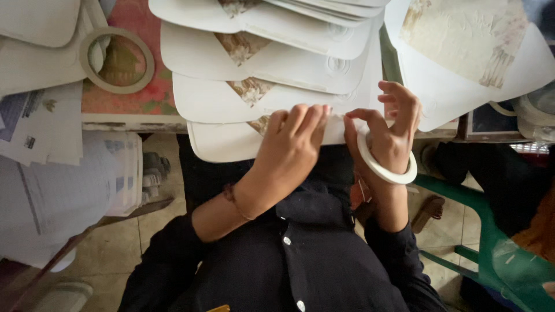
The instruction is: The person applies strips of clear adhesive tape to the edges of white paper sheets. They smooth the tape down with their fingers and then stack the finished sheets on the table.
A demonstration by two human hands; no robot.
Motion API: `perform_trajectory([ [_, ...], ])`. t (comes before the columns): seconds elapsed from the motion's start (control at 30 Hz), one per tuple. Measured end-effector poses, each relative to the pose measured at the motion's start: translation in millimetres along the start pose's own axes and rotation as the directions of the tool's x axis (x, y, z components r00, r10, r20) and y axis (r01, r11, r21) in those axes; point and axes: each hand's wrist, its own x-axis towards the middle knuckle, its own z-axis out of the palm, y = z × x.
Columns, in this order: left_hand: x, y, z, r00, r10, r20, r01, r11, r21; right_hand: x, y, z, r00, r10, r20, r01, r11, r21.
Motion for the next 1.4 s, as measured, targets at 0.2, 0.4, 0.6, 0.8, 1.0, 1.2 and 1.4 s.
perform_trajectory([
  [0.2, 25, 14, 3, 0.97, 0.041, -0.24, -0.042, 0.999, 0.002, -26, 34, 31, 0.961, -0.218, -0.17, 0.197, 0.972, -0.13],
  [0.4, 25, -2, 19, 0.94, -0.008, -0.341, -0.065, 0.977, -0.202, -24, -25, 2, 0.956, 0.001, -0.293, 0.038, 0.991, 0.128],
  [0.6, -10, -54, -22, 0.96, -0.263, -0.096, 0.223, 0.925, -0.307, -10, -48, 5, 0.974, 0.202, 0.1, -0.224, 0.911, 0.347],
  [0.8, -30, -58, -37, 0.94, -0.333, 0.076, 0.338, 0.874, -0.349, -5, -61, 25, 0.991, 0.061, 0.117, -0.095, 0.948, 0.305],
  [1.0, -28, -54, -32, 0.906, -0.386, 0.174, 0.422, 0.857, -0.297, -2, -56, 15, 0.98, -0.085, 0.182, 0.022, 0.946, 0.324],
  [1.2, -25, -56, -29, 0.898, -0.378, 0.226, 0.434, 0.845, -0.311, -11, -25, -22, 0.986, 0.125, 0.109, -0.156, 0.923, 0.352],
  [1.4, -17, -50, -25, 0.902, -0.359, 0.238, 0.421, 0.852, -0.311, -21, -2, -25, 0.966, 0.253, 0.045, -0.257, 0.959, 0.116],
])
